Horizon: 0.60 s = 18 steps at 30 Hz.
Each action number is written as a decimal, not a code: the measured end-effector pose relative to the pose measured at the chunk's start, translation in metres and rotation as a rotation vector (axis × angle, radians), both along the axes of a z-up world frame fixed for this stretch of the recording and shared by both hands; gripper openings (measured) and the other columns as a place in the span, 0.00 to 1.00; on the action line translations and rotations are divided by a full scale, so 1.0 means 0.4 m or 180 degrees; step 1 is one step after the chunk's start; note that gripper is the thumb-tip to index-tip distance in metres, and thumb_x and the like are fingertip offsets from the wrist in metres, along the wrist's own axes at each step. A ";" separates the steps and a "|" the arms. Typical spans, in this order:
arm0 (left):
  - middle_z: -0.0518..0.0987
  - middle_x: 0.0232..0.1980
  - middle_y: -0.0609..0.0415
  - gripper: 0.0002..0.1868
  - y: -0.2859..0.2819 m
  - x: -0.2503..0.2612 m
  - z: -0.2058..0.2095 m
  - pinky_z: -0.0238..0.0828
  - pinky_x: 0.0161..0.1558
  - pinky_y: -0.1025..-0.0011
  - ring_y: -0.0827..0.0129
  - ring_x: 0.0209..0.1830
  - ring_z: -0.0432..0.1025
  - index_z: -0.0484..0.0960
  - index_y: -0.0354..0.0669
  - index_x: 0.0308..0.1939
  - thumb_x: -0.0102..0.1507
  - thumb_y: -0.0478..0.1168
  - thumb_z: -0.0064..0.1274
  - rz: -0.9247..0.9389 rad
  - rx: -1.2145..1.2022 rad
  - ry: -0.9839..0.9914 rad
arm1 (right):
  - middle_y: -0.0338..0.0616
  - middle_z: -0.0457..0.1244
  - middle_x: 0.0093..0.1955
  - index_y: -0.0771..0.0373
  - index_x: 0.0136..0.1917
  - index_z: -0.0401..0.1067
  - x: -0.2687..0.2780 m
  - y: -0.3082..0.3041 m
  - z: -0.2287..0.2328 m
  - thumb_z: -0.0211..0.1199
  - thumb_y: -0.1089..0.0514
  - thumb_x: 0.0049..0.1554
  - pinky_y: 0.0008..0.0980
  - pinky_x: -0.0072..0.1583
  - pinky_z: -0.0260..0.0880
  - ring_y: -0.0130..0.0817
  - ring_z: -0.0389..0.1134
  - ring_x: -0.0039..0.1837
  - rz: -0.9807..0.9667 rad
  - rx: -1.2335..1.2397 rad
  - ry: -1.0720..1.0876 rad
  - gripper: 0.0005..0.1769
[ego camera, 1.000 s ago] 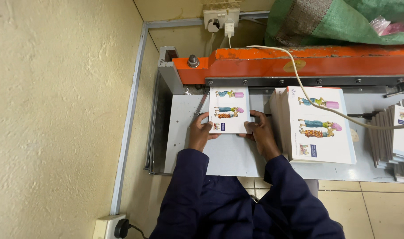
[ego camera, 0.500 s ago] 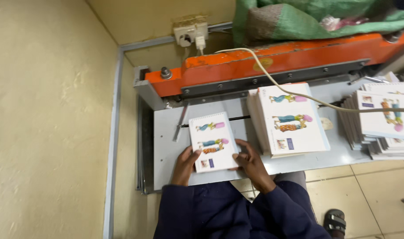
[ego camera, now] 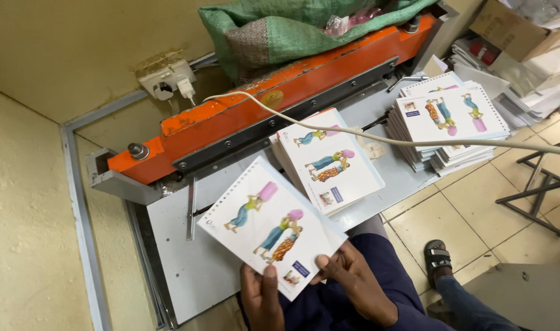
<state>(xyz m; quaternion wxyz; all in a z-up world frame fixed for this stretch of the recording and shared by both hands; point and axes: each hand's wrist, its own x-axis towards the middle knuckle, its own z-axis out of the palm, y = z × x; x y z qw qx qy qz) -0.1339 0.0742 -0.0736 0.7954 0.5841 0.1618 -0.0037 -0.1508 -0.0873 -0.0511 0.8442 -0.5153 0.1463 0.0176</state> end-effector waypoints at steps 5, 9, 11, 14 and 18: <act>0.87 0.46 0.42 0.34 -0.051 0.039 0.056 0.82 0.42 0.67 0.61 0.42 0.83 0.70 0.35 0.66 0.65 0.57 0.48 -0.1075 0.0386 -0.0897 | 0.60 0.73 0.42 0.72 0.62 0.65 -0.022 -0.152 -0.003 0.65 0.54 0.53 0.41 0.43 0.76 0.48 0.74 0.42 -0.0839 -0.0438 0.0273 0.28; 0.92 0.36 0.53 0.28 -0.009 0.103 0.092 0.82 0.35 0.70 0.69 0.28 0.84 0.79 0.44 0.62 0.66 0.55 0.40 -0.1151 0.1490 -0.0745 | 0.64 0.64 0.61 0.68 0.79 0.53 0.006 -0.292 0.120 0.52 0.62 0.60 0.49 0.55 0.73 0.56 0.68 0.55 -0.1553 -0.0391 0.0310 0.34; 0.91 0.37 0.50 0.29 0.039 0.145 0.034 0.83 0.37 0.68 0.66 0.29 0.84 0.79 0.43 0.62 0.66 0.55 0.41 -0.1027 0.1445 -0.0572 | 0.58 0.63 0.61 0.66 0.68 0.55 0.019 -0.431 0.059 0.51 0.62 0.65 0.43 0.56 0.72 0.50 0.67 0.56 -0.1810 -0.0483 0.0198 0.20; 0.89 0.39 0.45 0.27 0.105 0.186 -0.054 0.81 0.39 0.66 0.61 0.31 0.82 0.79 0.41 0.63 0.67 0.52 0.44 -0.0640 0.1360 -0.0079 | 0.49 0.63 0.58 0.63 0.59 0.58 0.063 -0.595 0.028 0.51 0.63 0.68 0.27 0.54 0.75 0.37 0.68 0.53 -0.2115 -0.0597 0.0121 0.07; 0.85 0.39 0.40 0.22 0.157 0.192 -0.137 0.80 0.39 0.65 0.57 0.33 0.80 0.79 0.34 0.61 0.69 0.45 0.47 -0.0147 0.1127 -0.0083 | 0.39 0.59 0.44 0.52 0.50 0.49 0.159 -0.813 -0.080 0.42 0.71 0.67 0.26 0.49 0.84 0.25 0.60 0.41 -0.2571 -0.0348 0.0245 0.13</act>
